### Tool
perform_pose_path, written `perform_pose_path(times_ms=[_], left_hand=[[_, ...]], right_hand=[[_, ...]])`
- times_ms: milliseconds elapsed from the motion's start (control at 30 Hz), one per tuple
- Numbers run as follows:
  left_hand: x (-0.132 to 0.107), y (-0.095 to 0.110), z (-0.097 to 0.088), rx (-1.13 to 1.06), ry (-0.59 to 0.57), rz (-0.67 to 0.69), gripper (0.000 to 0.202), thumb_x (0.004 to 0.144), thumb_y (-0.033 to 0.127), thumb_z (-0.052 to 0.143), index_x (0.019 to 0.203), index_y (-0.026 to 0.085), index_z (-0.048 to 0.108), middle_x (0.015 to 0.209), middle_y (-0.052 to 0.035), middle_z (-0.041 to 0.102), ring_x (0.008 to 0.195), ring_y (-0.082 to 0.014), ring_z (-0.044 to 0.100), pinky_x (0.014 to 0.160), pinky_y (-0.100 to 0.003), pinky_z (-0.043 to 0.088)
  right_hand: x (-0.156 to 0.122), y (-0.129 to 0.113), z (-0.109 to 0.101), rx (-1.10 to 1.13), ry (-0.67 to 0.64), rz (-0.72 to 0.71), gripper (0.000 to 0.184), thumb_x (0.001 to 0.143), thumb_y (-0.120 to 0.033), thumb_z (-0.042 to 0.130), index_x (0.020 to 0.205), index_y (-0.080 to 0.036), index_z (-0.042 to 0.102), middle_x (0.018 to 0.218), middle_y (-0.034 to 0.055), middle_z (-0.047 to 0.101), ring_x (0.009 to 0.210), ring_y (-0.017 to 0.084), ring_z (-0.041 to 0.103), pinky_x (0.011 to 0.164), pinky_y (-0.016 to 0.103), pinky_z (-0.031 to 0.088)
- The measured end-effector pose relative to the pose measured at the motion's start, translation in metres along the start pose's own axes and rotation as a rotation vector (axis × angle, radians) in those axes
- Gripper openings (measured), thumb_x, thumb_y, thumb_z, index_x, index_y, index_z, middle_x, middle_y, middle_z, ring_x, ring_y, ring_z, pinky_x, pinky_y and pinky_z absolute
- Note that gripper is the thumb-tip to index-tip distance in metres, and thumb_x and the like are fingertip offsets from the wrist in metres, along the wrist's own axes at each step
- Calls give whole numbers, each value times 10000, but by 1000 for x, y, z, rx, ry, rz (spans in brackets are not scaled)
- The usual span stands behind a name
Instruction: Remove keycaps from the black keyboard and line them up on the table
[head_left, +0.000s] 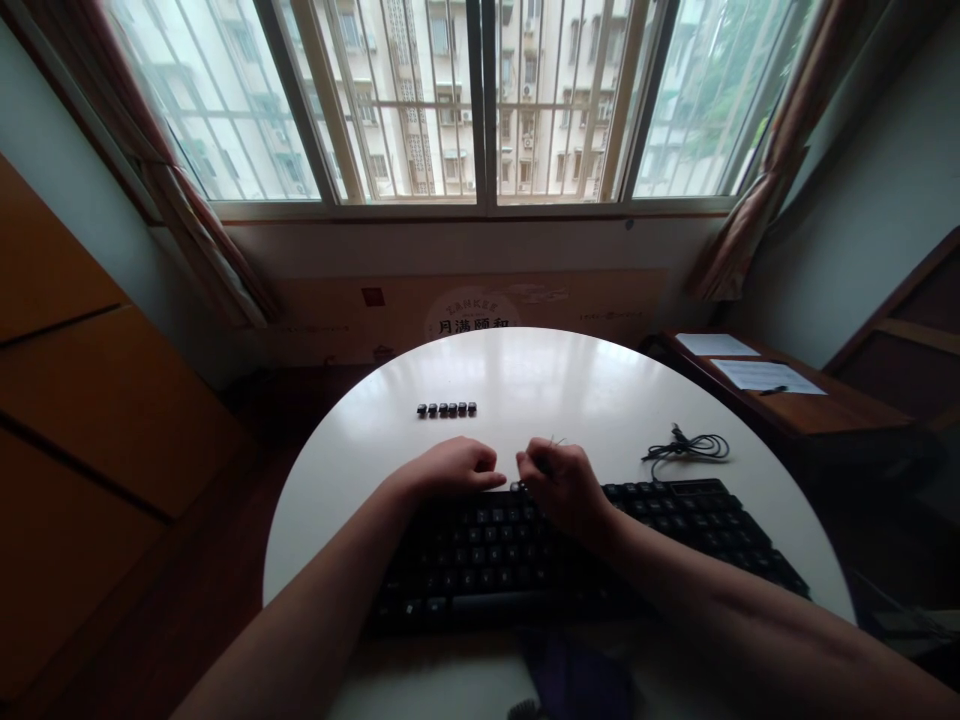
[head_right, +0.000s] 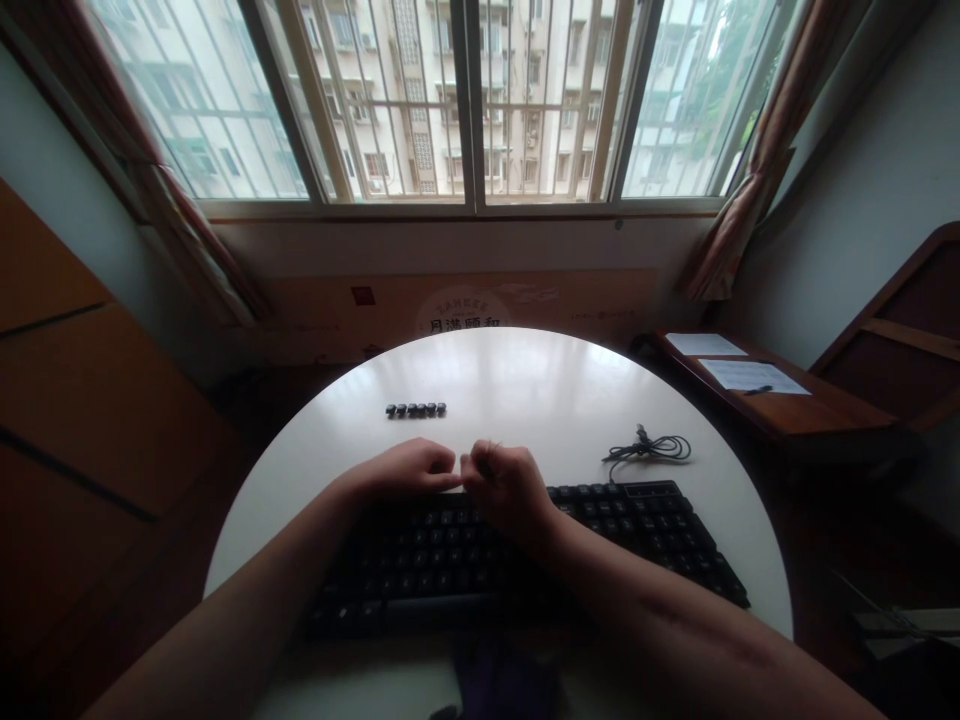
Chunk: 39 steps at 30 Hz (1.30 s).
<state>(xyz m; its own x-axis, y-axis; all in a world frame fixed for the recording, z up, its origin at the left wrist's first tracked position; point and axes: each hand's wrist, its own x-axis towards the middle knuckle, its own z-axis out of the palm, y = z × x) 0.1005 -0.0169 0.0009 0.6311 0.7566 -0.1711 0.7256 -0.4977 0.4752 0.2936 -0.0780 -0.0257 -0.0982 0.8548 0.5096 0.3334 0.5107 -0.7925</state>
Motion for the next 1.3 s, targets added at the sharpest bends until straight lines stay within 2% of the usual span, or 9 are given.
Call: perform_pose_path(times_ms=[133, 333, 500, 667, 867, 1100, 1300], left_hand=[[-1, 0, -1, 9, -6, -12, 422, 835, 574, 553, 652, 198, 607, 620, -1, 592, 577, -155, 483, 536, -275, 314], [-4, 7, -4, -153, 26, 65, 568, 956, 603, 329, 815, 178, 678, 806, -51, 689, 730, -198, 588, 692, -285, 431], [-7, 14, -5, -247, 21, 146, 540, 958, 609, 356, 928, 180, 681, 916, -67, 708, 805, -206, 616, 722, -286, 465], [-6, 11, -4, -262, 27, 144, 492, 963, 587, 373, 883, 185, 645, 870, -52, 685, 777, -191, 602, 697, -281, 461], [-5, 9, -3, -299, 56, 81, 443, 948, 575, 389, 831, 189, 571, 799, -37, 637, 726, -178, 575, 666, -288, 463], [-4, 9, -4, -321, 77, 92, 399, 953, 539, 371, 796, 199, 509, 730, -14, 585, 687, -169, 552, 658, -289, 458], [-4, 6, -4, -305, 109, 106, 360, 957, 492, 362, 798, 199, 498, 709, -1, 563, 670, -167, 542, 643, -290, 447]], right_hand=[[5, 0, -1, 107, 151, 90, 364, 926, -381, 513, 625, -190, 438, 524, -45, 395, 511, 88, 382, 511, 210, 344], [4, -3, 0, 78, 53, 43, 315, 927, -387, 538, 686, -183, 531, 533, -39, 471, 500, 92, 422, 506, 211, 360], [3, -6, -1, 81, -4, 1, 282, 936, -372, 533, 735, -180, 580, 544, -34, 519, 491, 94, 465, 511, 208, 387], [4, -5, -2, 56, -10, -19, 282, 954, -378, 507, 764, -182, 579, 565, -26, 542, 499, 97, 481, 513, 211, 383], [5, -2, -3, -32, 17, -25, 265, 966, -372, 464, 811, -183, 565, 604, -15, 549, 546, 113, 500, 550, 230, 388], [6, -3, -2, 10, 34, -39, 252, 970, -349, 476, 815, -181, 581, 645, -13, 574, 572, 108, 506, 572, 227, 394], [6, -2, 0, 1, 67, -56, 244, 971, -334, 486, 825, -176, 602, 737, 10, 610, 674, 127, 552, 647, 241, 423]])
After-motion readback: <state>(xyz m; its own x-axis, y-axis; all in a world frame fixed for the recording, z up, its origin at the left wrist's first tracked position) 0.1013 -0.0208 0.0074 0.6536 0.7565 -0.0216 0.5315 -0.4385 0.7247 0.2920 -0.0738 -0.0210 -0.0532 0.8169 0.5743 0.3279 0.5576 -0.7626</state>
